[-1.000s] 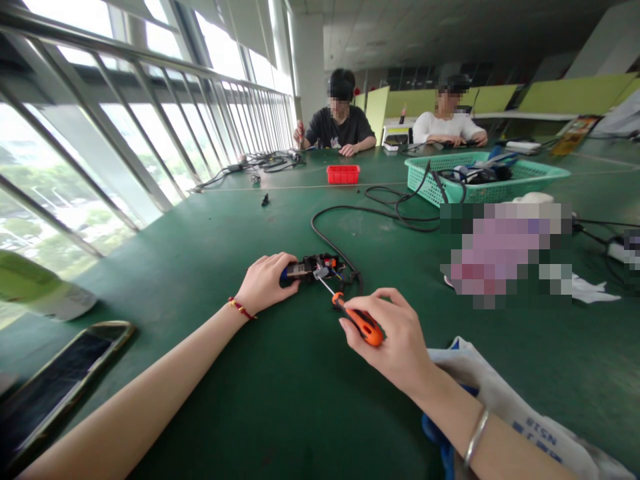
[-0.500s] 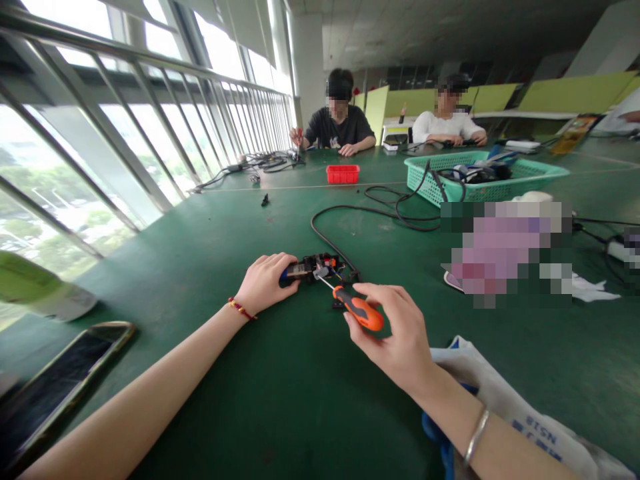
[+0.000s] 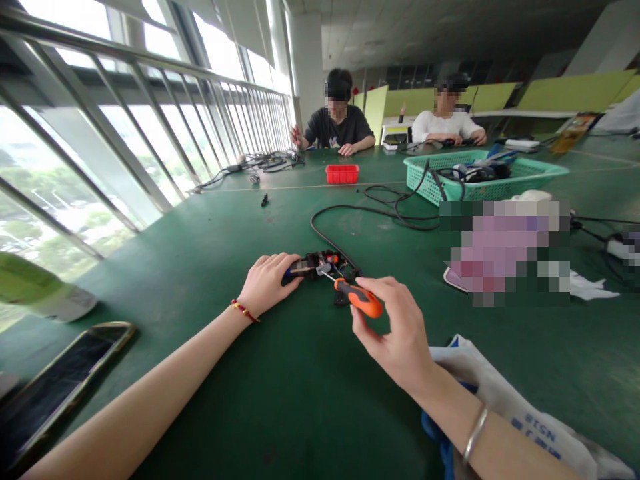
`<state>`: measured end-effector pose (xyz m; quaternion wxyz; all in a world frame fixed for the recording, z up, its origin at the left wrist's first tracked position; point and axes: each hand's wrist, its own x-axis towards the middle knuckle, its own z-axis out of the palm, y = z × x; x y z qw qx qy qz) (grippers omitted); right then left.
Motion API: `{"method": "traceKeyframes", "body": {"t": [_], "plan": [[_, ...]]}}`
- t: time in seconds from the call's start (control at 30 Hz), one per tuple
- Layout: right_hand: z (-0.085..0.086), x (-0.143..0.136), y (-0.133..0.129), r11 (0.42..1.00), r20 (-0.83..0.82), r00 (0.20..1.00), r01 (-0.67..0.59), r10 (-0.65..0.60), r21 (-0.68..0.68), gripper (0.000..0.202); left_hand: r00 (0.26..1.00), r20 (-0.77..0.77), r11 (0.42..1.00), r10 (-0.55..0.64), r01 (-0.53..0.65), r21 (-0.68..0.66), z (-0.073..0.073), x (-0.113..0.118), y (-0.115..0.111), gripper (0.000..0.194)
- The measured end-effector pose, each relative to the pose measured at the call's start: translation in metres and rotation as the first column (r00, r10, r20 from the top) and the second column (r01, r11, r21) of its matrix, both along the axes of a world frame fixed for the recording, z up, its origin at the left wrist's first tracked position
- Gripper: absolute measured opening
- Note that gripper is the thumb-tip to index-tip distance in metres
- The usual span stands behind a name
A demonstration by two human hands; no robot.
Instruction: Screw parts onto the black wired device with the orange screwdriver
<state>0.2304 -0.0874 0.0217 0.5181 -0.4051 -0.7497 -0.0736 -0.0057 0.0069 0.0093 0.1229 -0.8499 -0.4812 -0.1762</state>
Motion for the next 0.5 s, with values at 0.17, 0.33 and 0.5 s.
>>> {"method": "traceKeyframes", "body": {"t": [0.17,0.33,0.5], "plan": [[0.0011,-0.0009,-0.0014,0.995,0.087,0.996,-0.001,0.009,-0.100,0.016,1.000,-0.006,0.999,0.020,-0.020,0.025,-0.0004,0.0018,-0.0009,0.029],[0.0028,-0.0015,-0.0011,0.999,0.043,0.999,0.029,-0.028,-0.035,0.030,0.999,0.001,0.998,0.052,-0.052,0.045,-0.0008,0.0026,-0.0010,0.026],[0.0030,-0.0020,-0.0001,1.000,0.080,0.997,-0.012,0.013,-0.018,0.027,0.999,0.030,0.998,0.041,-0.042,0.035,-0.0013,0.0024,0.0001,0.026]]}}
